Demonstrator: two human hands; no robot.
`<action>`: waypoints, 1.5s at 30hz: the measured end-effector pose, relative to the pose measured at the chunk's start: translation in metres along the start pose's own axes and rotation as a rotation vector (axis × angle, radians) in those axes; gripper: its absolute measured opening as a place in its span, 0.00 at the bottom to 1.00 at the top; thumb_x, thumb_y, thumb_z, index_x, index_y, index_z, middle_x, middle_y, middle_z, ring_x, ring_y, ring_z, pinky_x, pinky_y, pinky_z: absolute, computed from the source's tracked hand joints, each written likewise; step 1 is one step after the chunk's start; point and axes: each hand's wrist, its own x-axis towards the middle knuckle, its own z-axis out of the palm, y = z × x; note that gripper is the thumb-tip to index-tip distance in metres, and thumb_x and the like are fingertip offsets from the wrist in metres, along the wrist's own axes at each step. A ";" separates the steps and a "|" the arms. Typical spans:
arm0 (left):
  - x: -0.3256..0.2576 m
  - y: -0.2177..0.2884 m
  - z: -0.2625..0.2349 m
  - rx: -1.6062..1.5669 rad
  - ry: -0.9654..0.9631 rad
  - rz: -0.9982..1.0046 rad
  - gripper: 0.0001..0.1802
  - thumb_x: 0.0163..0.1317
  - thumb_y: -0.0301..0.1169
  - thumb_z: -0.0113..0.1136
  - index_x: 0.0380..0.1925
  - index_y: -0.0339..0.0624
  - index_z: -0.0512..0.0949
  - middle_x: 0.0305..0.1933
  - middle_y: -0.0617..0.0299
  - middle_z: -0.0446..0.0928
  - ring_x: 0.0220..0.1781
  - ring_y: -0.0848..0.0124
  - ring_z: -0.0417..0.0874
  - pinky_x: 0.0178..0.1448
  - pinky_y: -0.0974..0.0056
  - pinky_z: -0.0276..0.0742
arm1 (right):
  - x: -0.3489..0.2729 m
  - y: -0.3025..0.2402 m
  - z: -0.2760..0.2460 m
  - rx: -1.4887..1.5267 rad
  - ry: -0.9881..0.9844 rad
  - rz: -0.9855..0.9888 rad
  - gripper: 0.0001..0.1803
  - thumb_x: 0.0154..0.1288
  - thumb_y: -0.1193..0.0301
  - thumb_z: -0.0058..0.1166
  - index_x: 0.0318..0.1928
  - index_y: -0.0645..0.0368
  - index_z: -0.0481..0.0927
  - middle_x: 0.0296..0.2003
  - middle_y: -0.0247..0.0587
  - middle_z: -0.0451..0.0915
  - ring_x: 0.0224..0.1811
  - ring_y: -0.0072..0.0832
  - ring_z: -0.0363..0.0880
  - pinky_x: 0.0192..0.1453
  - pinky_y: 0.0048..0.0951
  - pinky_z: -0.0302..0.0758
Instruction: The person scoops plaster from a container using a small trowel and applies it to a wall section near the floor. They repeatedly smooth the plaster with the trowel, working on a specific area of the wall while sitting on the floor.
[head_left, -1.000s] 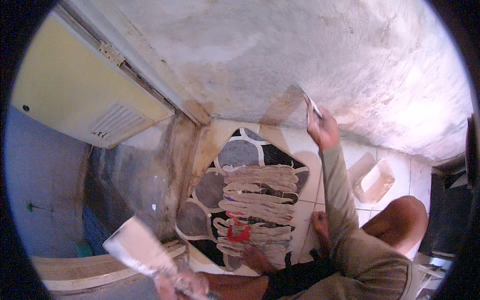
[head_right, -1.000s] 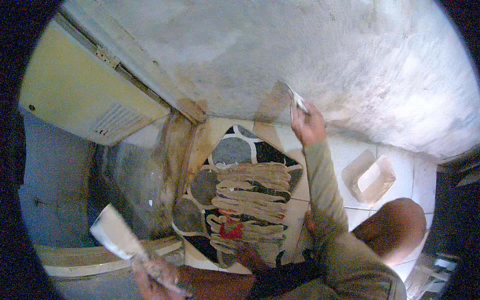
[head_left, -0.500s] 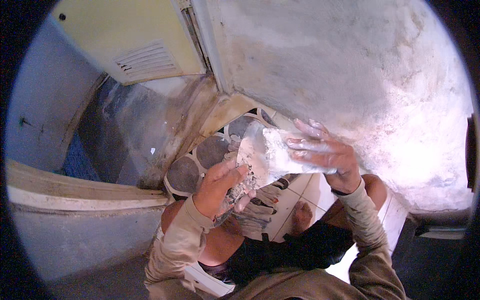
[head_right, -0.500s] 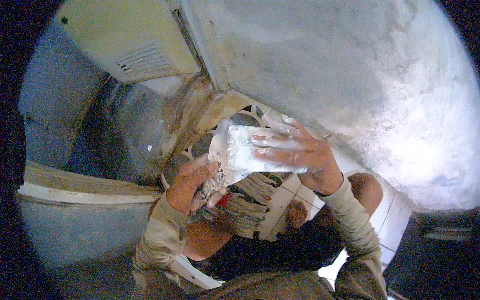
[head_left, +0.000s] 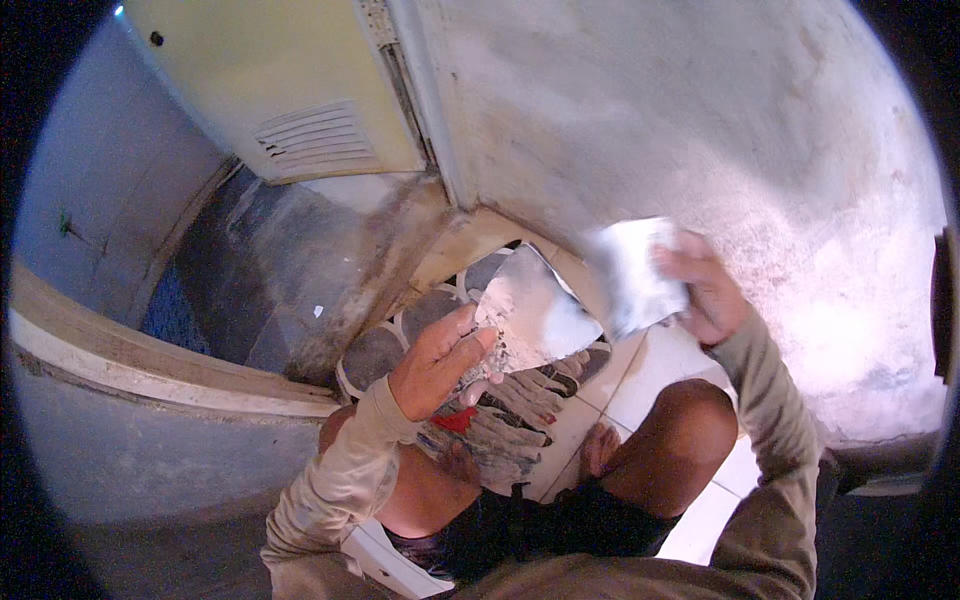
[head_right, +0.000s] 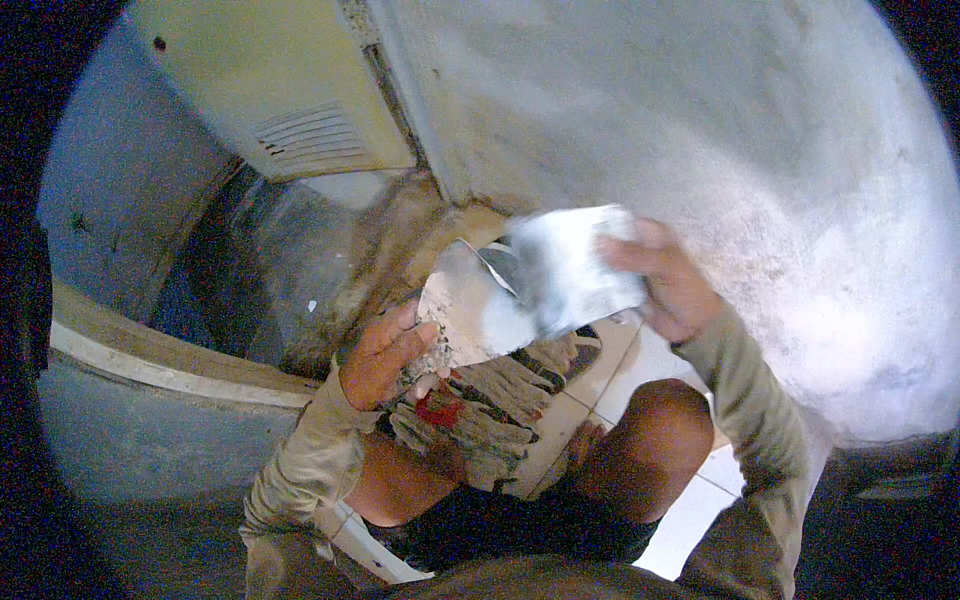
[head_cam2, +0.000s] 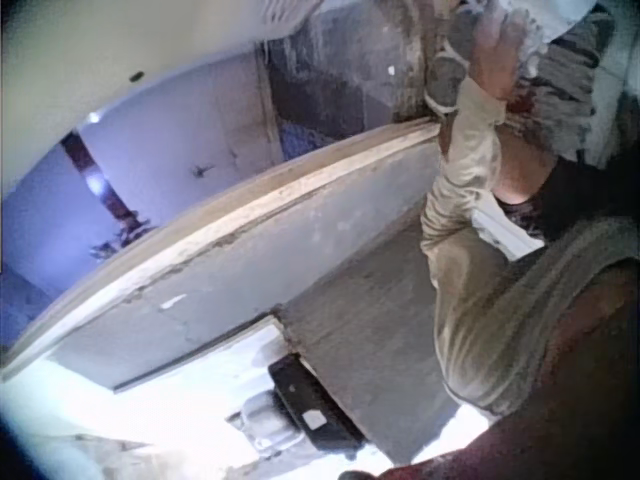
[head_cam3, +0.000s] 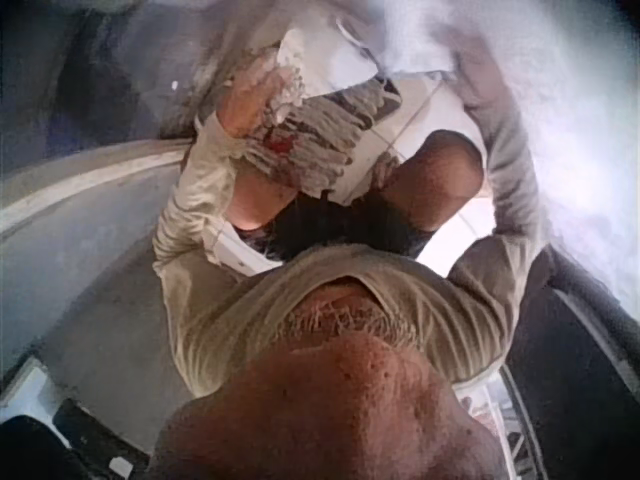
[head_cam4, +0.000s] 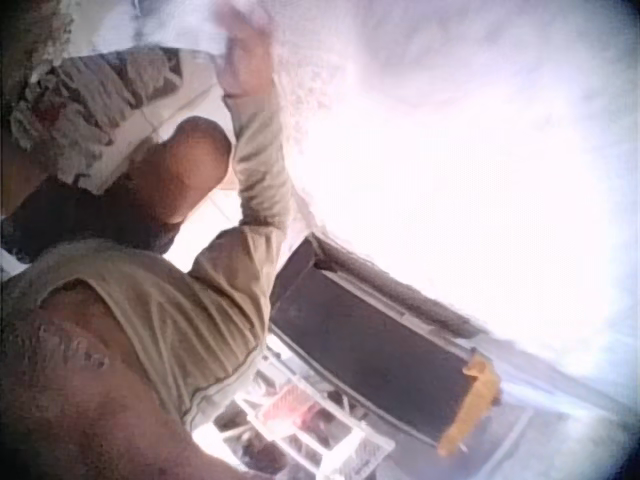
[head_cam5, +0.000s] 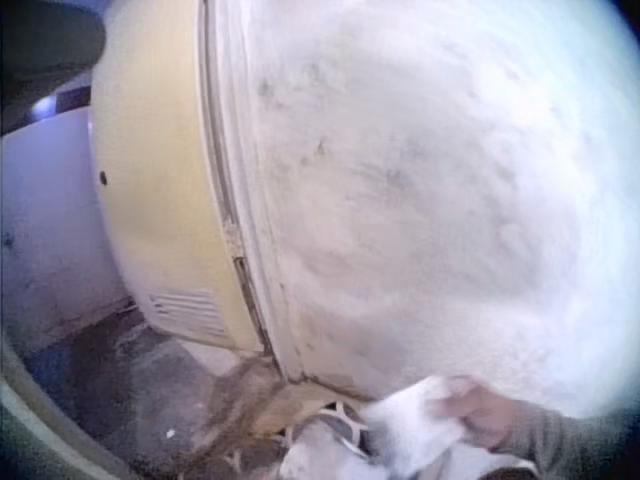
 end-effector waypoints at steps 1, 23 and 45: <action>0.003 -0.003 0.001 0.050 -0.024 0.031 0.18 0.68 0.37 0.43 0.52 0.38 0.67 0.36 0.63 0.73 0.30 0.80 0.72 0.23 0.75 0.66 | 0.007 0.009 0.002 0.039 -0.080 0.080 0.15 0.61 0.71 0.53 0.47 0.65 0.72 0.37 0.38 0.79 0.36 0.21 0.79 0.41 0.25 0.77; 0.061 -0.061 0.029 1.367 0.127 0.094 0.31 0.57 0.23 0.52 0.63 0.48 0.60 0.45 0.43 0.66 0.43 0.47 0.76 0.48 0.54 0.72 | 0.000 0.127 -0.041 0.459 0.312 0.089 0.12 0.60 0.72 0.55 0.41 0.67 0.75 0.35 0.41 0.80 0.31 0.28 0.81 0.33 0.28 0.79; 0.018 -0.004 -0.028 1.203 0.300 0.174 0.18 0.65 0.32 0.47 0.50 0.32 0.70 0.40 0.46 0.75 0.39 0.53 0.77 0.45 0.58 0.71 | 0.177 0.290 -0.163 1.095 0.315 0.035 0.14 0.63 0.69 0.47 0.48 0.61 0.71 0.44 0.47 0.76 0.42 0.35 0.76 0.41 0.31 0.76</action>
